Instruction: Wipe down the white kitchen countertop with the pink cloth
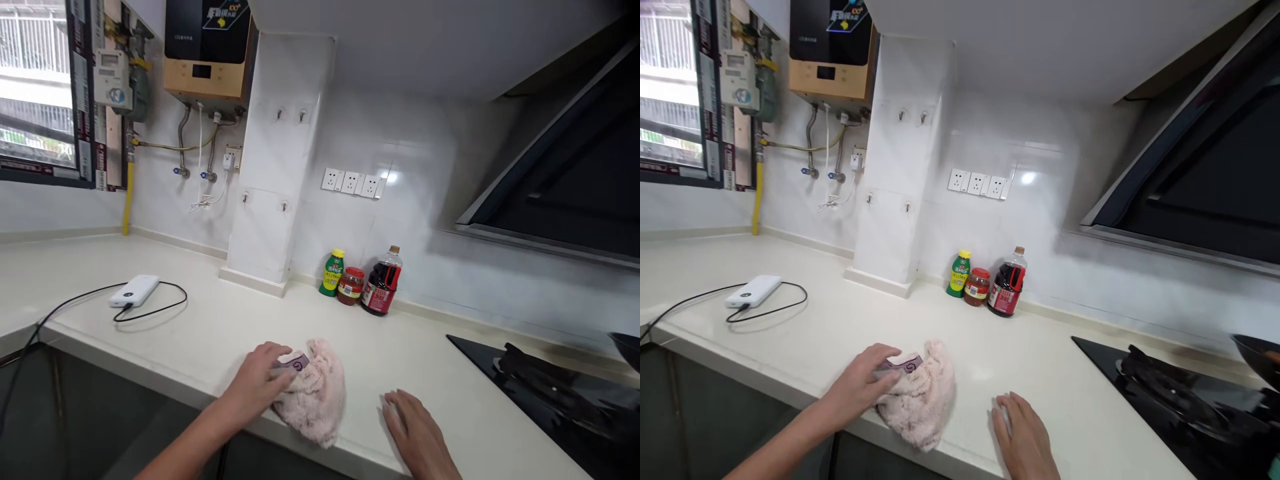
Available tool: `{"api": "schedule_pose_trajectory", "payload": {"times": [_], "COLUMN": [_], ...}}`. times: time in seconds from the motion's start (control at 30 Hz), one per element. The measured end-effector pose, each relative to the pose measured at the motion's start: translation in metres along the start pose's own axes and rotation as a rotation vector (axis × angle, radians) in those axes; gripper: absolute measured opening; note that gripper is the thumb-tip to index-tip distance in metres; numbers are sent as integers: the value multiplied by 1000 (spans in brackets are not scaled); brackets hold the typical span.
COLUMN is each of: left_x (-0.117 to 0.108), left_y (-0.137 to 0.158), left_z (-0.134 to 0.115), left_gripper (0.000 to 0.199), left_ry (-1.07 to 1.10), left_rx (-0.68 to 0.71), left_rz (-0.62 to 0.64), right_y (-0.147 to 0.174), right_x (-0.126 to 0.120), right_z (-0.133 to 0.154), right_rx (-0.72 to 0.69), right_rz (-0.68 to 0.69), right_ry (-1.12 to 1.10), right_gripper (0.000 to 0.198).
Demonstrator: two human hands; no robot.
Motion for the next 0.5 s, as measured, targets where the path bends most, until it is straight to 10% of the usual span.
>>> {"api": "schedule_pose_trajectory", "payload": {"times": [0.27,0.5], "left_x": [46,38], "left_y": [-32,-42], "left_z": [-43,-43], "left_gripper": [60,23], "left_ry": [-340,-70], "left_rx": [-52,-20], "left_rz": [384,288], "right_y": [9,7], "right_x": [-12,-17], "right_z": [13,20], "right_rx": [12,21], "right_rz": [-70,-23], "right_ry": [53,25], "right_gripper": [56,56]}}
Point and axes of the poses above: each hand's wrist, its own y-axis away from the middle knuckle, its own x-axis out of the palm, z = x × y, the point moved 4 cm from there along -y, towards the middle knuckle
